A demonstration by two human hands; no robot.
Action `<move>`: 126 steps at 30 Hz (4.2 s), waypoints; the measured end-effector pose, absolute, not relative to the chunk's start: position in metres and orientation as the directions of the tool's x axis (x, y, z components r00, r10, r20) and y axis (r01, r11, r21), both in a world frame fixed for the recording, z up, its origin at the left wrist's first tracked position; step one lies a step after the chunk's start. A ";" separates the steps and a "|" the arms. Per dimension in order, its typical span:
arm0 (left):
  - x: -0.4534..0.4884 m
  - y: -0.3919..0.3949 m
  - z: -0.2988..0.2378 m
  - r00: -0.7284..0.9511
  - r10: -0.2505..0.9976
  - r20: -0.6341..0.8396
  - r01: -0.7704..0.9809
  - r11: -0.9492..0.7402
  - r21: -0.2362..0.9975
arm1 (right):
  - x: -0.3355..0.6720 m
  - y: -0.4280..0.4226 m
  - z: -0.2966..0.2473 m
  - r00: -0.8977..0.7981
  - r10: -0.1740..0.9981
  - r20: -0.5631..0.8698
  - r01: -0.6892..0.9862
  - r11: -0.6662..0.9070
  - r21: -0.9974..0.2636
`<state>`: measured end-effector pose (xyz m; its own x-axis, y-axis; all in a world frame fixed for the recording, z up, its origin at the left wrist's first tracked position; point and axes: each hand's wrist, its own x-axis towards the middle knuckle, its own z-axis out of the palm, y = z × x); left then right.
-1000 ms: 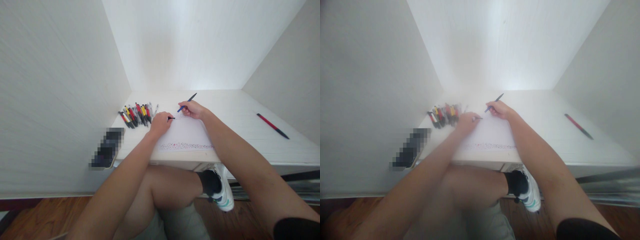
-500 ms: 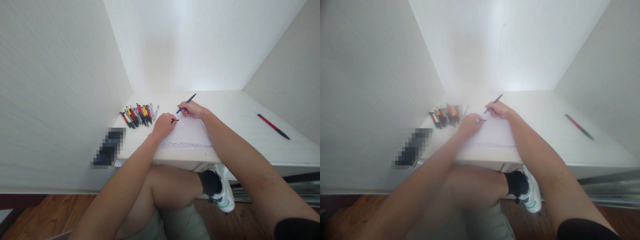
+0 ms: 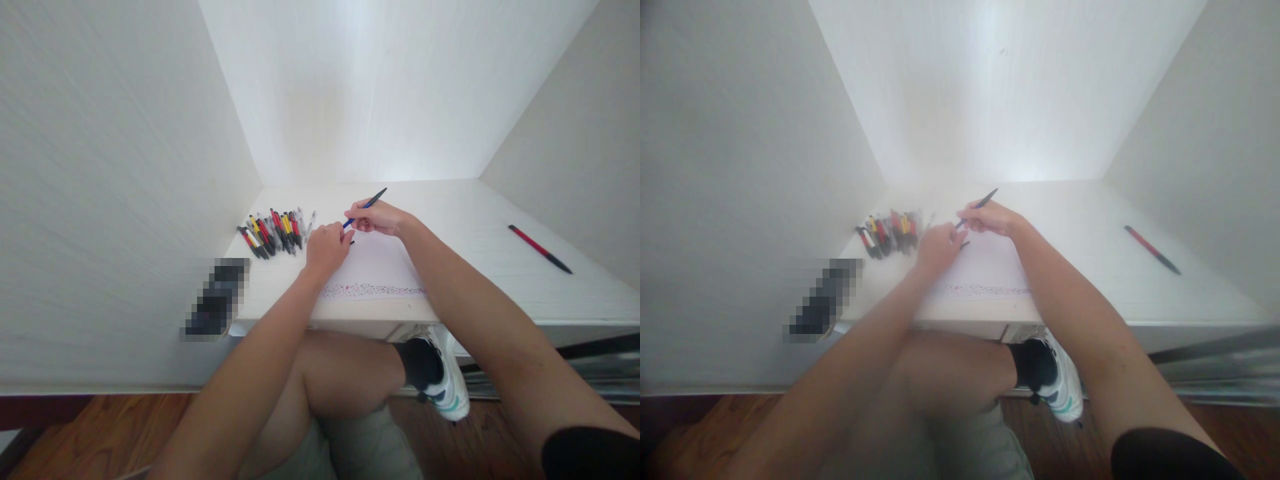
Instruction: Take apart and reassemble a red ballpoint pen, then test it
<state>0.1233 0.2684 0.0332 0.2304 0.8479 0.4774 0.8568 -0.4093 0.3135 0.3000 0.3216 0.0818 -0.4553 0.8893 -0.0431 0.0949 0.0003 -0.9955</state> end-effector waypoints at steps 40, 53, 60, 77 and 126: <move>0.124 0.262 0.043 0.177 0.843 0.507 0.839 -0.399 0.371 | 0.299 0.334 0.087 -0.063 0.996 0.062 -0.160 0.051 -0.986; 0.125 0.268 0.040 0.155 0.884 0.442 0.636 -0.431 0.640 | 0.299 0.332 0.090 -0.140 0.986 0.093 -0.207 0.063 -0.976; 0.126 0.266 0.045 0.165 0.906 0.390 0.534 -0.414 0.737 | 0.302 0.333 0.090 -0.165 0.978 0.131 -0.203 0.096 -0.974; 0.133 0.249 0.062 0.231 0.959 0.166 0.064 -0.185 0.981 | 0.300 0.320 0.105 -0.174 0.977 0.125 -0.187 0.092 -0.978; 0.149 0.252 0.057 0.096 0.980 0.173 0.097 -0.182 0.978 | 0.292 0.321 0.103 -0.033 0.994 0.104 -0.304 0.089 -0.949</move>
<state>0.1487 0.2522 0.0572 0.0962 0.9802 0.1733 0.0970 -0.1825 0.9784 0.2923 0.3211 0.1027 -0.0331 0.9941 0.1037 -0.3037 0.0888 -0.9486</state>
